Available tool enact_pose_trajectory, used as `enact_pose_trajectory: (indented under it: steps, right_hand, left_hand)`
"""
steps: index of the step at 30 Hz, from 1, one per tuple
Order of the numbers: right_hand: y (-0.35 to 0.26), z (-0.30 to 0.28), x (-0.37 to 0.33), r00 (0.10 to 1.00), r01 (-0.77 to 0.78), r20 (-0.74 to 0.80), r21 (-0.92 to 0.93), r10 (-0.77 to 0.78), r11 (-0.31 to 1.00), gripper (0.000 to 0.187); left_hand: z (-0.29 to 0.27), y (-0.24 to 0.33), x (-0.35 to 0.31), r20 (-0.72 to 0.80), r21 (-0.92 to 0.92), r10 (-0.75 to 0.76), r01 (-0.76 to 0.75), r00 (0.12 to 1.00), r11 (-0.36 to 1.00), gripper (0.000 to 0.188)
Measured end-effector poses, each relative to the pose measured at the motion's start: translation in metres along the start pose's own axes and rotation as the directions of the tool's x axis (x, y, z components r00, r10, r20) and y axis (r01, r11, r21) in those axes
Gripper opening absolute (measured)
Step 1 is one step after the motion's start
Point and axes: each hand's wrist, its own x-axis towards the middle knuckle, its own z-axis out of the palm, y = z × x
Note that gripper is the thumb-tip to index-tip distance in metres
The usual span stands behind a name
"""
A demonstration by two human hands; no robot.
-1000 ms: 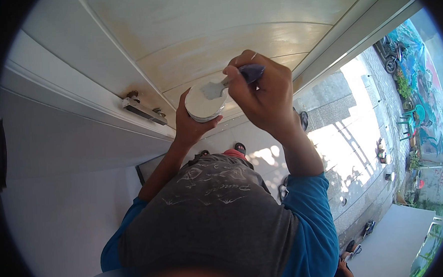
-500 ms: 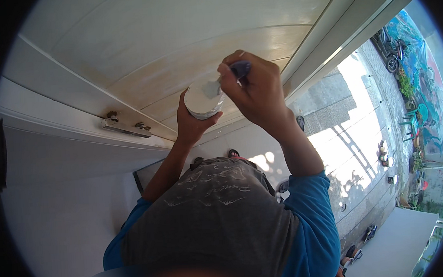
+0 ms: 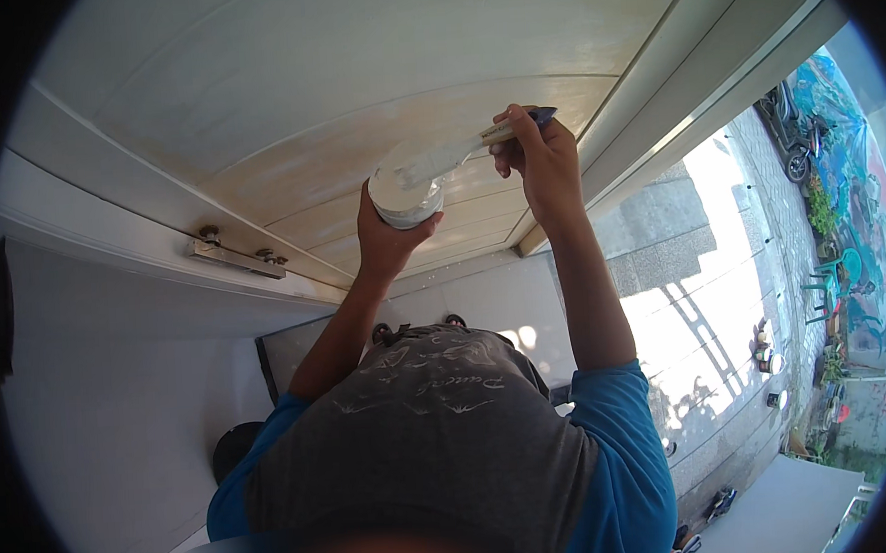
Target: The person paints a wooden door with white paint using a brush.
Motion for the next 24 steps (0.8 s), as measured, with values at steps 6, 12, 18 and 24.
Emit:
enact_pose_trajectory:
  steps: [6, 12, 18, 24]
  right_hand:
    - [0.005, -0.018, 0.004, 0.995, -0.077, 0.078, 0.151, 0.066, 0.985, 0.023]
    - [0.011, -0.016, 0.01, 0.994, -0.111, 0.048, 0.244, 0.102, 0.963, 0.023]
    - [0.014, -0.011, 0.01, 0.994, -0.1, 0.065, 0.288, 0.085, 0.952, 0.031]
    - [0.013, -0.005, 0.013, 0.996, -0.082, 0.063, 0.307, 0.065, 0.948, 0.031]
  left_hand:
    - [0.007, 0.002, 0.005, -0.003, 0.018, -0.016, 0.016, 1.0, 1.0, 0.083]
    - [0.01, 0.003, 0.007, -0.042, -0.008, -0.032, 0.032, 0.999, 0.999, 0.08]
    - [0.011, 0.002, 0.012, -0.06, -0.059, -0.013, 0.01, 0.998, 0.998, 0.077]
    - [0.008, 0.011, 0.02, -0.075, -0.068, -0.011, 0.006, 0.997, 0.998, 0.076]
